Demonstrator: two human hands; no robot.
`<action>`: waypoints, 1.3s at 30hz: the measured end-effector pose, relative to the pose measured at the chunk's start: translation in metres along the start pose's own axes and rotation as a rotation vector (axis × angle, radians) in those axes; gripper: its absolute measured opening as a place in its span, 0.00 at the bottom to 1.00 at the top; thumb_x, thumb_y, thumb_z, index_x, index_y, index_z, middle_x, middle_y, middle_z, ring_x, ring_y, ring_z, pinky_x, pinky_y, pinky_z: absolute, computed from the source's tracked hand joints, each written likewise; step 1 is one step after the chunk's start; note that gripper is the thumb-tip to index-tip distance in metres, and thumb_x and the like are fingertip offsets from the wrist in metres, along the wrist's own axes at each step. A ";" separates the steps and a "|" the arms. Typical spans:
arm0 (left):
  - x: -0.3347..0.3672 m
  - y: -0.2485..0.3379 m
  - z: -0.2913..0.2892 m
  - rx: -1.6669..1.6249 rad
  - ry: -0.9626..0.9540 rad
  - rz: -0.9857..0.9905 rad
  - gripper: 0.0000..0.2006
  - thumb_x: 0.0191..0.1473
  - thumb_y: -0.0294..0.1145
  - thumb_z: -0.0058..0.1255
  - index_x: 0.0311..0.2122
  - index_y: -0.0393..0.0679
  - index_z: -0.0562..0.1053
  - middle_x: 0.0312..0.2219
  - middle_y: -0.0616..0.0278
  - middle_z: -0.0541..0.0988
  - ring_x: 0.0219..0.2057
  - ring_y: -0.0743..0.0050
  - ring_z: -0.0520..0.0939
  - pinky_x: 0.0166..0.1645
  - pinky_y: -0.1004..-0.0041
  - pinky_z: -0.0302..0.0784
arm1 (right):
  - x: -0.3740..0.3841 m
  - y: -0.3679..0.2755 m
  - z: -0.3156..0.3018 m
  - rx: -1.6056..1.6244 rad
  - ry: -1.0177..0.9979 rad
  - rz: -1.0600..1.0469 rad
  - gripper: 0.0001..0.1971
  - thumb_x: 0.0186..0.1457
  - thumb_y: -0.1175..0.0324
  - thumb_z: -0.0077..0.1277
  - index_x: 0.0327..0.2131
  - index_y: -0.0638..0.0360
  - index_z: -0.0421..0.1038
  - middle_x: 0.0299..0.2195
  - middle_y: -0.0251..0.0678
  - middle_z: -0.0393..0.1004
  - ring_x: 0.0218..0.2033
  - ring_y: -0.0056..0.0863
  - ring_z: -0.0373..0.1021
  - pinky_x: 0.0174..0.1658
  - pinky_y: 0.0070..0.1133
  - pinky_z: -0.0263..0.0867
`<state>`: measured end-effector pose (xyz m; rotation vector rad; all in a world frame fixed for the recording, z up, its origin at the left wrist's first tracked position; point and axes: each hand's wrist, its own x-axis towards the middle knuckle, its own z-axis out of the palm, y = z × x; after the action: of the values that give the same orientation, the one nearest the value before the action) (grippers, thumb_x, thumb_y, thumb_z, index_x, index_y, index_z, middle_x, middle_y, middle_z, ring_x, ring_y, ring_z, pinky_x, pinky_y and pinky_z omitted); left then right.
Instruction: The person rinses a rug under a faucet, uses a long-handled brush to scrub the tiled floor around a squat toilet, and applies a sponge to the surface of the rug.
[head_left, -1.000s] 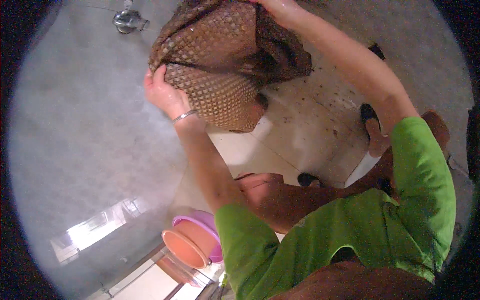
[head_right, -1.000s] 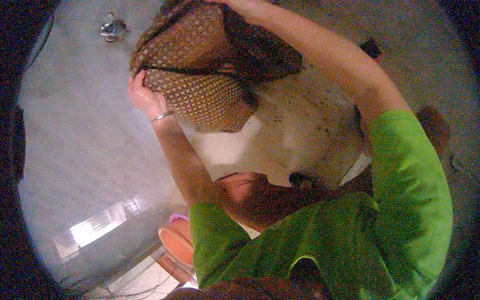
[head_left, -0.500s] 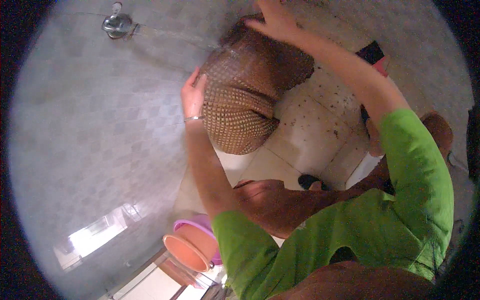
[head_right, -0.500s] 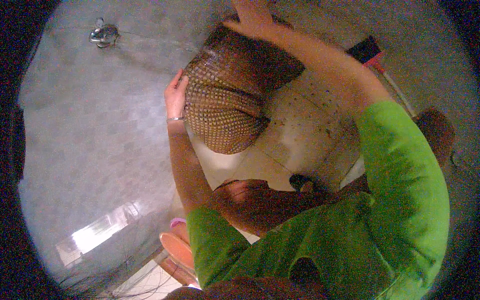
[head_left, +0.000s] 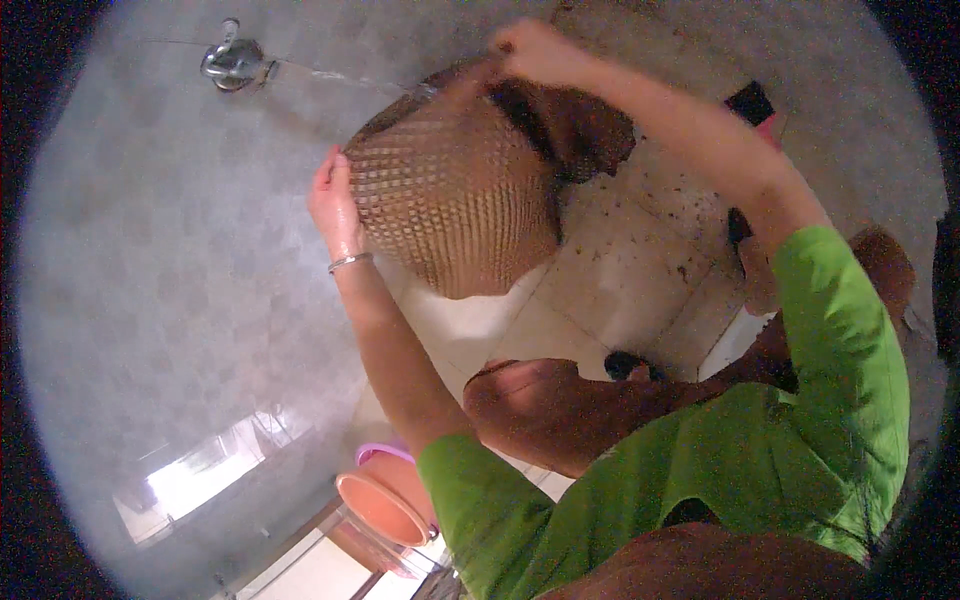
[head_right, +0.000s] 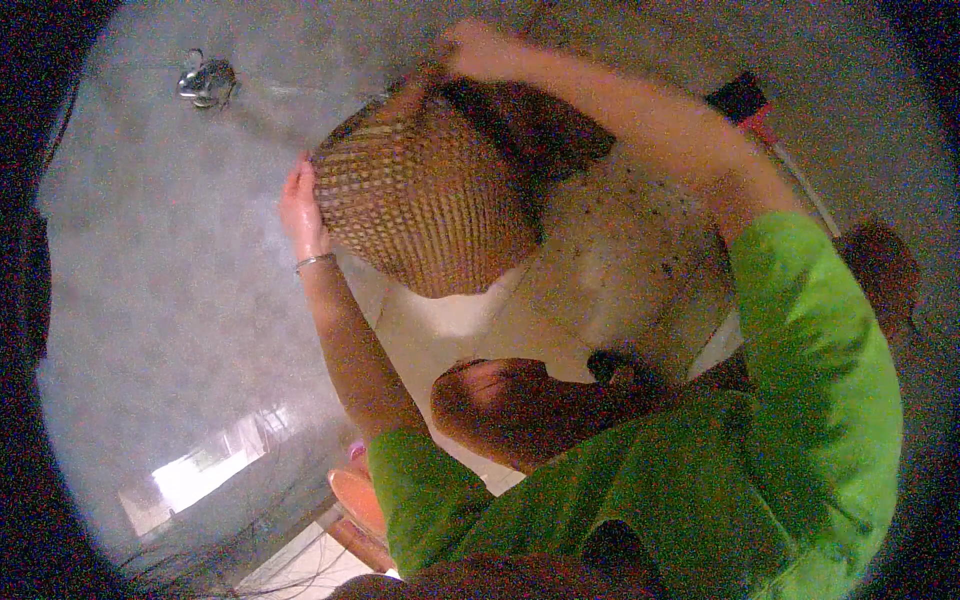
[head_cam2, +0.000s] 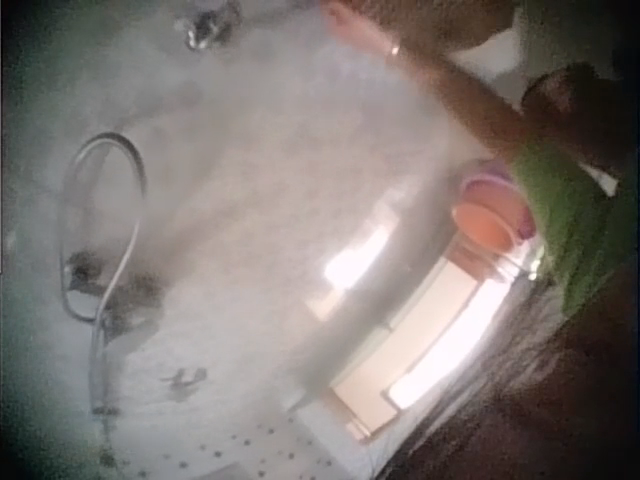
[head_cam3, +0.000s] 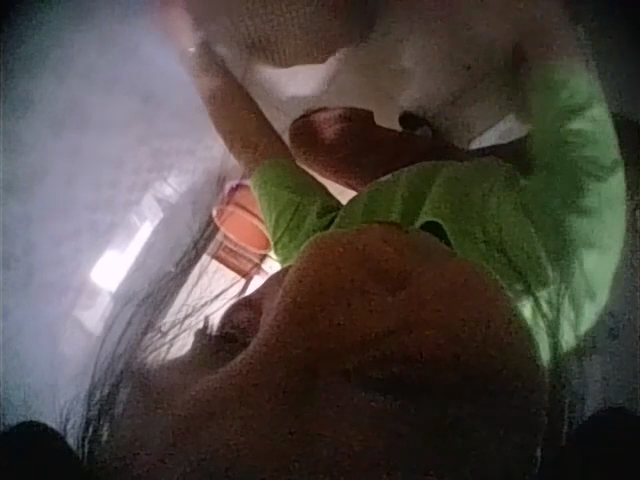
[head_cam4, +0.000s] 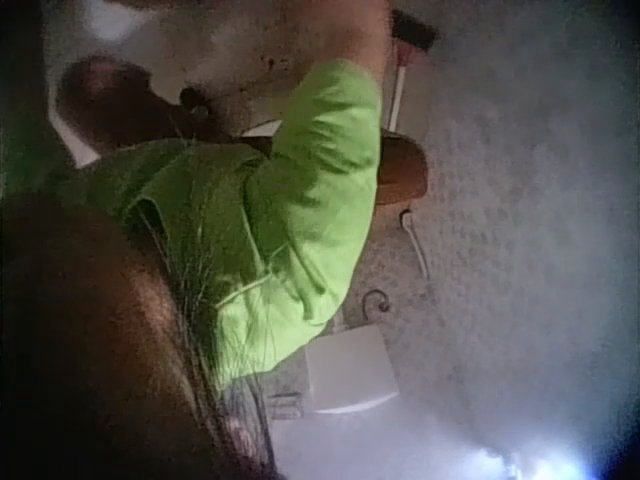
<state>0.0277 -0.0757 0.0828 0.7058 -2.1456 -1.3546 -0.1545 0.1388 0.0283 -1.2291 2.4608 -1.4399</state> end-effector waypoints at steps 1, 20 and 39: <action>0.000 -0.001 0.000 -0.002 -0.006 -0.004 0.17 0.47 0.35 0.41 0.41 0.34 0.64 0.35 0.59 0.70 0.36 0.78 0.69 0.41 0.80 0.62 | 0.017 -0.025 -0.029 0.018 -0.200 0.076 0.18 0.33 0.64 0.50 0.30 0.65 0.64 0.27 0.46 0.66 0.28 0.34 0.63 0.31 0.26 0.58; -0.041 -0.002 0.064 -0.318 -0.116 -0.076 0.11 0.43 0.27 0.42 0.34 0.35 0.66 0.30 0.60 0.71 0.29 0.74 0.71 0.34 0.76 0.66 | -0.103 0.041 0.039 -0.093 -0.248 -0.207 0.43 0.27 0.55 0.56 0.49 0.55 0.47 0.46 0.45 0.55 0.48 0.37 0.52 0.49 0.26 0.49; -0.061 -0.038 0.111 -1.651 -0.149 0.054 0.27 0.41 0.55 0.38 0.41 0.44 0.62 0.38 0.60 0.66 0.41 0.64 0.65 0.46 0.66 0.57 | -0.061 -0.105 0.048 0.303 -0.136 -0.007 0.20 0.44 0.56 0.36 0.43 0.48 0.58 0.38 0.40 0.65 0.40 0.38 0.61 0.42 0.33 0.56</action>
<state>0.0062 0.0224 -0.0026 -0.1608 -0.4997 -2.4348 -0.0290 0.1162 0.0591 -1.2252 2.0603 -1.5981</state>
